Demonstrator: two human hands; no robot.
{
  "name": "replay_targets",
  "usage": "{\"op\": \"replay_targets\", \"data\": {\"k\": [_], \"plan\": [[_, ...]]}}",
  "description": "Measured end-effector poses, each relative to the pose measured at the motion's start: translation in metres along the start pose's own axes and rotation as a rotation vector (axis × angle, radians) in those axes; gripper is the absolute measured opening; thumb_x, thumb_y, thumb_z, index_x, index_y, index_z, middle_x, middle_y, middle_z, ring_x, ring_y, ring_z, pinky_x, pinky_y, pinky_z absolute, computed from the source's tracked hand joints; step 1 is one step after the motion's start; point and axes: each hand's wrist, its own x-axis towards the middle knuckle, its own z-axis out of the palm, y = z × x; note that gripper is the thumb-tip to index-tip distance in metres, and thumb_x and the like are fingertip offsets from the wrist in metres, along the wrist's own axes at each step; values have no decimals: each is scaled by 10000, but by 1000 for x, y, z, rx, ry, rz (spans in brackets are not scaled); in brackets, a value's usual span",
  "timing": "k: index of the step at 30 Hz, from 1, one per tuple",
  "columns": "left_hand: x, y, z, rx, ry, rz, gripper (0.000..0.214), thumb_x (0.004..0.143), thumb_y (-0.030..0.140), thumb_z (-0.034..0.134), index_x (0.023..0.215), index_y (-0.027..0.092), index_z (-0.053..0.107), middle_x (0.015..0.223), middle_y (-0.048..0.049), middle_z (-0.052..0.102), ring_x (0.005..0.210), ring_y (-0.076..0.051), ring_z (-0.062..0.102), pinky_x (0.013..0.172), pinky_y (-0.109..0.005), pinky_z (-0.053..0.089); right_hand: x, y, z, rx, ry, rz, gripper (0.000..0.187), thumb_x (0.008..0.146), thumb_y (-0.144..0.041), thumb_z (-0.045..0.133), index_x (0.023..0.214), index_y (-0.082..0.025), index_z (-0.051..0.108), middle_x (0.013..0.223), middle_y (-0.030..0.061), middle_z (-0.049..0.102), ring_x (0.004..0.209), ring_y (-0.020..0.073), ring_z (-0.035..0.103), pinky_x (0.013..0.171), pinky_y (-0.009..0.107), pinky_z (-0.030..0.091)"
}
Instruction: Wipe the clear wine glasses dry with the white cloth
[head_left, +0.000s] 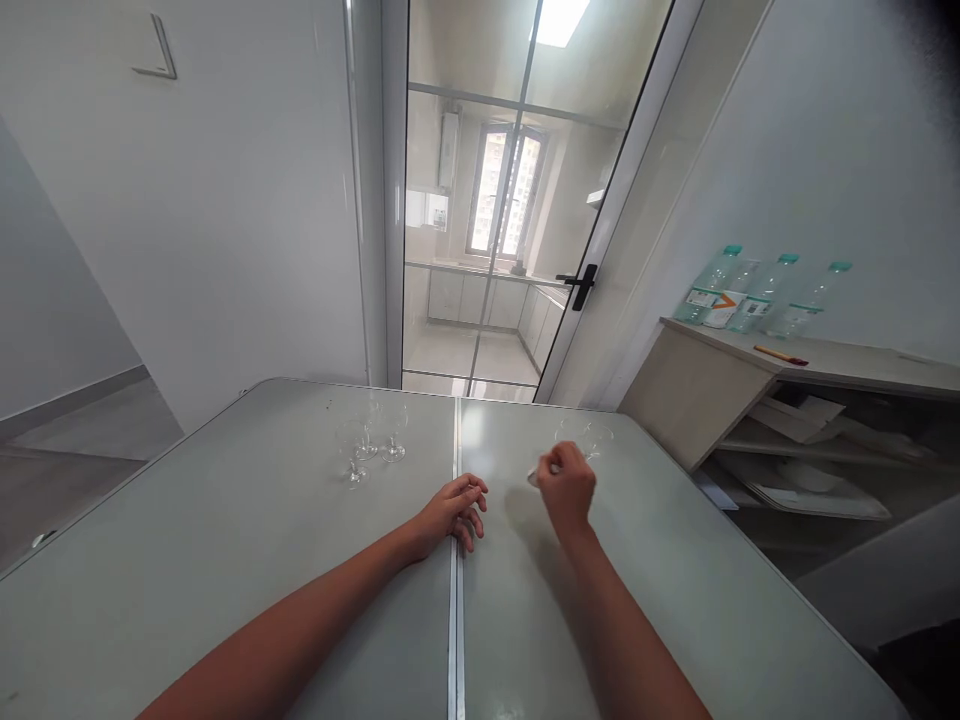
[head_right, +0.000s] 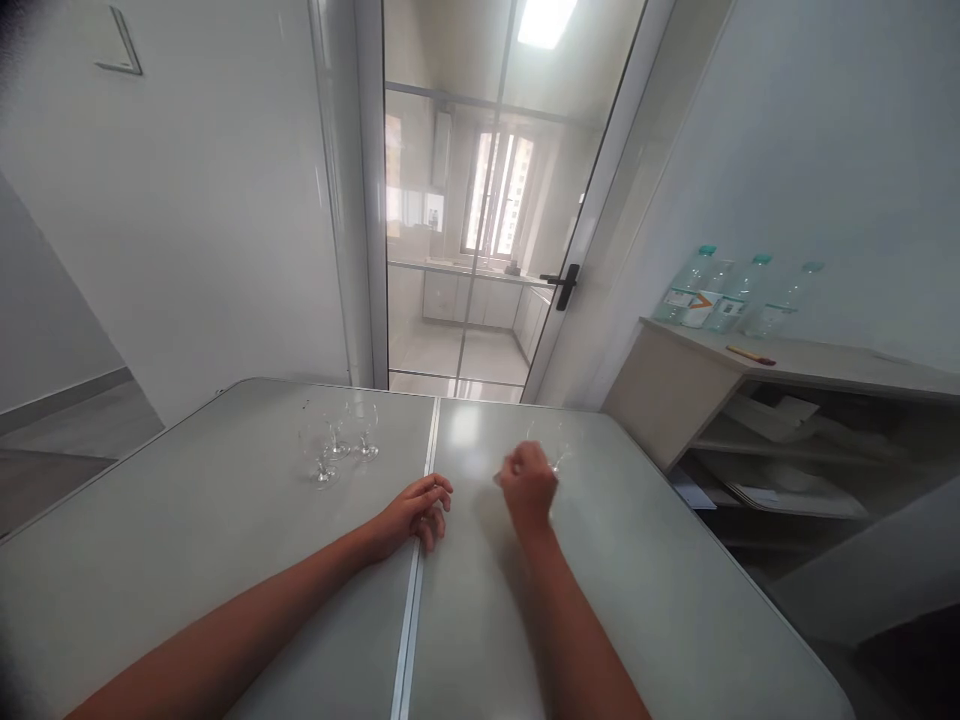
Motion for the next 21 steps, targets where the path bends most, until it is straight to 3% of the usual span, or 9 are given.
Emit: {"op": "replay_targets", "data": {"k": [4,6,9,12,16,19,21], "plan": [[6,-7,-6,-103,74,9,353,843,484,665,1010,201,537,891,-13,552,565,-124,614,387,-221,492,6,-83,8,215,-250,-246,113,929,-266,497,974,-230,594,734,7,576,638,176,516,633,265,335],[11,-12,-10,-163,155,-9,326,805,436,698,939,187,536,830,-8,571,516,-110,580,376,-214,457,15,-120,18,219,-413,-366,250,947,-269,513,1187,-241,578,743,-4,597,635,172,515,617,259,292],[17,-20,-15,-199,200,-9,301,779,407,707,885,163,566,703,-5,569,484,-104,541,388,-206,419,24,-162,42,231,-530,-477,502,896,-243,628,1376,-300,491,823,-19,651,682,164,534,615,241,252],[17,-21,-15,-214,203,34,323,798,444,685,923,159,596,672,-9,577,508,-114,547,409,-210,404,25,-186,69,236,-607,-510,500,838,-232,726,1301,-280,542,718,-60,611,649,139,513,628,221,248],[13,-16,-11,-204,203,66,339,821,476,671,932,164,599,695,-12,590,519,-120,546,412,-225,400,19,-194,94,242,-651,-471,257,807,-171,754,1010,-218,602,613,-90,523,597,112,486,656,216,274],[12,-17,-10,-175,213,75,332,820,461,684,937,161,605,698,-14,597,522,-134,557,402,-239,405,19,-194,97,255,-638,-418,151,825,-159,712,840,-218,573,621,-69,545,607,122,511,637,222,280],[13,-18,-12,-197,198,61,298,799,402,709,943,158,618,693,-12,594,532,-137,567,408,-238,411,23,-190,87,280,-608,-374,119,858,-188,663,810,-225,560,651,-47,575,622,138,529,620,233,287]]}}
